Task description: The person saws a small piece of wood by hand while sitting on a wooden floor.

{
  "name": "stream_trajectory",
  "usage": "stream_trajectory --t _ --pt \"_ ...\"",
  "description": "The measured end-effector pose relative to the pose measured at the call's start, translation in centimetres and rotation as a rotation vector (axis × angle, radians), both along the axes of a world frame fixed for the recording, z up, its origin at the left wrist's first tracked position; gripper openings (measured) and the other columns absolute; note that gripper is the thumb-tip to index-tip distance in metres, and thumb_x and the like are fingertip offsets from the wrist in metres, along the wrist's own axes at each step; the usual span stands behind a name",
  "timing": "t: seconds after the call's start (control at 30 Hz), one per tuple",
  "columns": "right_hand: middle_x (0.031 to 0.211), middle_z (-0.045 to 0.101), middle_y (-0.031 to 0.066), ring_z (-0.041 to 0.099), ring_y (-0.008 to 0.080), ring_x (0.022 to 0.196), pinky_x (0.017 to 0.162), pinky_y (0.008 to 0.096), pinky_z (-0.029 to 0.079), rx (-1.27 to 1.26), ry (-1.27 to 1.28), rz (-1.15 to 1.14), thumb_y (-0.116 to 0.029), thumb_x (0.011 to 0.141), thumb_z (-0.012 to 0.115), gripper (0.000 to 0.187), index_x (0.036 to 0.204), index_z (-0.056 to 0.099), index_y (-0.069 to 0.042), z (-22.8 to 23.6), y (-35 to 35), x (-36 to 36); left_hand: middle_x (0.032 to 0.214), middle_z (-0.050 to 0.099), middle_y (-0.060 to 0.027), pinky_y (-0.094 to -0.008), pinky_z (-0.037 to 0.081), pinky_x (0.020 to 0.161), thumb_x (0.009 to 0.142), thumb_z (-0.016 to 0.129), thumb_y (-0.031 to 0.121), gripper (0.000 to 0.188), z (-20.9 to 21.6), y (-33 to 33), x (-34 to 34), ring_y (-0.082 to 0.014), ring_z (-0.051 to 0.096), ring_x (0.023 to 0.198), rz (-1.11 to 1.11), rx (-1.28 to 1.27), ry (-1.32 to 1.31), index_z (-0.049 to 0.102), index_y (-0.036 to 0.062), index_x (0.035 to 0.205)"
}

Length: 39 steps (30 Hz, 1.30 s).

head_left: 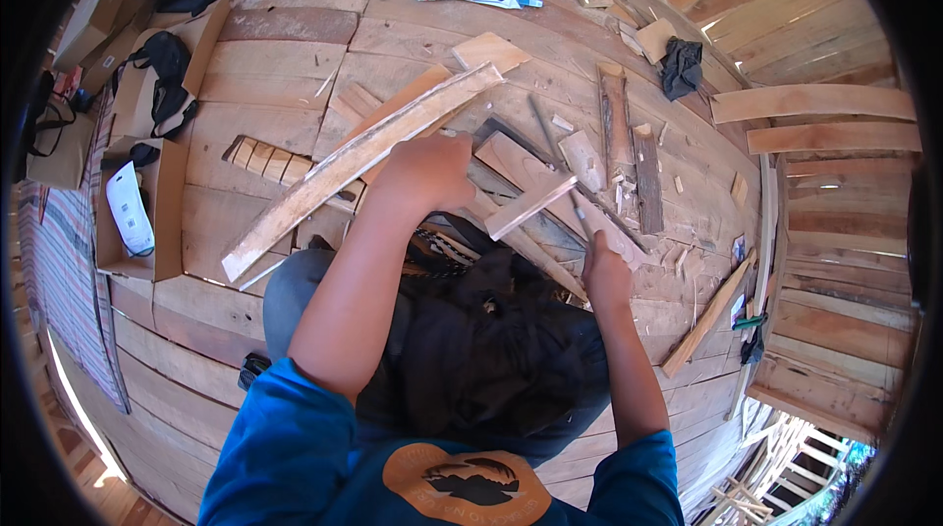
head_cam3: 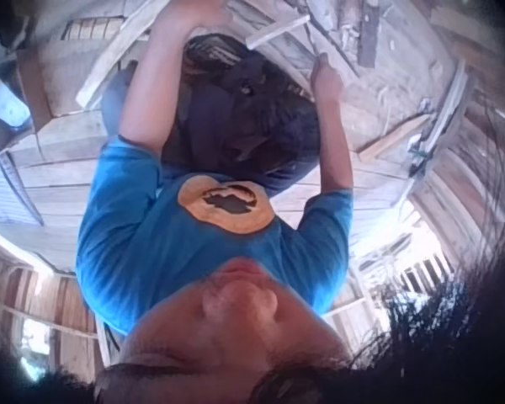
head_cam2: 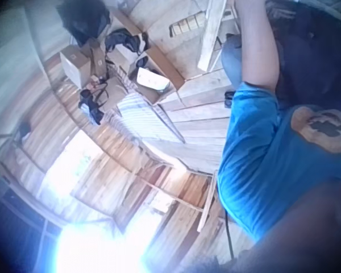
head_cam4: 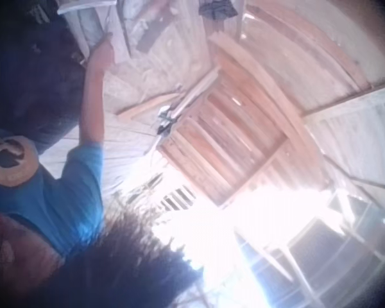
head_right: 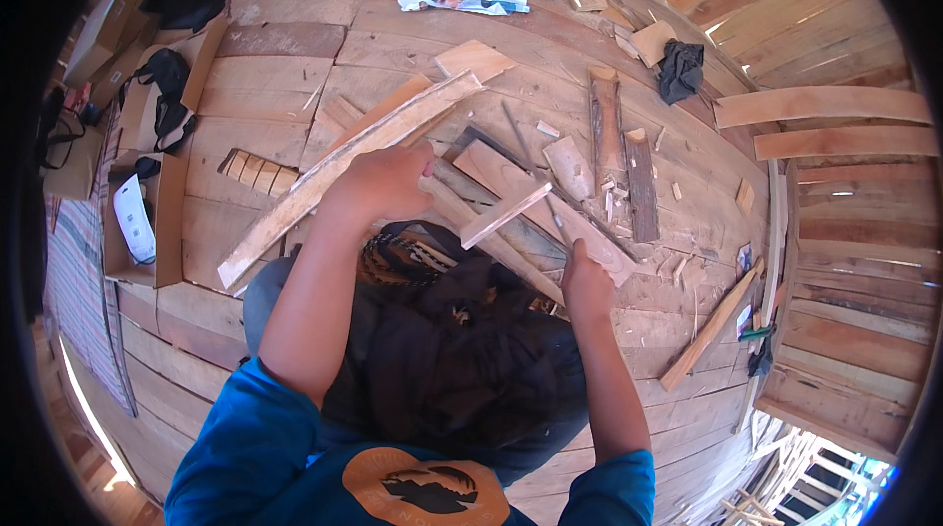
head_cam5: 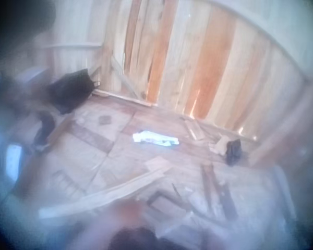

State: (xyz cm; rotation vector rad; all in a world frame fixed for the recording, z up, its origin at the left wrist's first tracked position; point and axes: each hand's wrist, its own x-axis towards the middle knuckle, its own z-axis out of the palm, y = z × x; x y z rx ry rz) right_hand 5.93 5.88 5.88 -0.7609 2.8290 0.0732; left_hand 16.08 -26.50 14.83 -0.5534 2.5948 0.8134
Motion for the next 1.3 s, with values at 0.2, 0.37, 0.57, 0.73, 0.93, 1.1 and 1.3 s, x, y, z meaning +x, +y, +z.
stream_trajectory --t 0.2,0.37,0.57,0.73,0.93,1.1,1.3 --pt "0.071 0.064 0.026 0.065 0.0447 0.068 0.06 0.0564 0.051 0.072 -0.022 0.021 -0.021 0.095 0.049 0.02 0.108 0.05 -0.006 -0.3 0.5 0.3 0.104 0.065 -0.0161 -0.0419 0.047 0.087 0.074 0.062 0.02 0.036 0.3 0.6 -0.2 -0.0329 0.062 0.104 0.007 0.024 -0.044 0.056 0.0073 0.107" --pt "0.07 0.064 0.0257 0.065 0.045 0.067 0.06 0.0563 0.051 -0.056 0.013 0.003 -0.019 0.094 0.05 0.021 0.11 0.05 -0.006 0.8 -0.2 0.3 0.105 0.065 -0.0152 -0.042 0.047 0.087 0.075 0.062 0.02 0.036 -0.2 0.3 0.1 -0.0328 0.062 0.105 0.001 0.027 -0.007 0.056 0.0074 0.108" --pt "0.07 0.063 0.0266 0.065 0.0459 0.068 0.062 0.0557 0.051 0.056 -0.027 0.037 -0.02 0.093 0.053 0.031 0.119 0.049 -0.004 -1.2 1.2 -0.6 0.105 0.065 -0.015 -0.0413 0.048 0.087 0.075 0.063 0.021 0.036 0.9 0.3 -0.7 -0.0318 0.062 0.104 -0.016 0.015 -0.05 0.056 0.0076 0.108" --pt "0.07 0.065 0.0224 0.065 0.043 0.064 0.058 0.0541 0.051 0.026 0.046 0.076 -0.019 0.096 0.046 0.018 0.107 0.051 -0.006 -0.5 0.7 -0.1 0.104 0.066 -0.0145 -0.0419 0.048 0.087 0.075 0.063 0.02 0.036 0.1 0.5 -0.2 -0.0321 0.062 0.103 -0.001 0.036 -0.043 0.056 0.0076 0.109" --pt "0.069 0.064 0.0242 0.065 0.0435 0.065 0.06 0.0548 0.051 -0.03 0.028 0.041 -0.019 0.094 0.051 0.021 0.109 0.051 -0.005 -0.4 0.5 0.0 0.103 0.066 -0.0142 -0.042 0.048 0.087 0.075 0.062 0.02 0.035 0.4 0.3 -0.4 -0.0321 0.063 0.103 -0.021 0.015 -0.022 0.056 0.007 0.107" --pt "0.072 0.064 0.0268 0.065 0.0459 0.069 0.062 0.0563 0.051 0.048 -0.054 0.036 -0.019 0.093 0.053 0.027 0.116 0.049 -0.005 -1.0 0.4 0.4 0.101 0.066 -0.0156 -0.0427 0.049 0.085 0.076 0.061 0.019 0.034 -0.1 0.6 -0.3 -0.0337 0.063 0.1 -0.008 0.021 -0.024 0.055 0.0059 0.107" --pt "0.072 0.064 0.0274 0.065 0.0459 0.071 0.062 0.0559 0.051 -0.105 0.0 0.012 -0.02 0.094 0.053 0.022 0.109 0.049 -0.005 0.4 0.1 0.7 0.1 0.066 -0.0183 -0.0442 0.049 0.085 0.077 0.062 0.021 0.035 -0.4 0.9 -0.1 -0.035 0.063 0.099 -0.014 0.045 -0.029 0.055 0.0028 0.107"
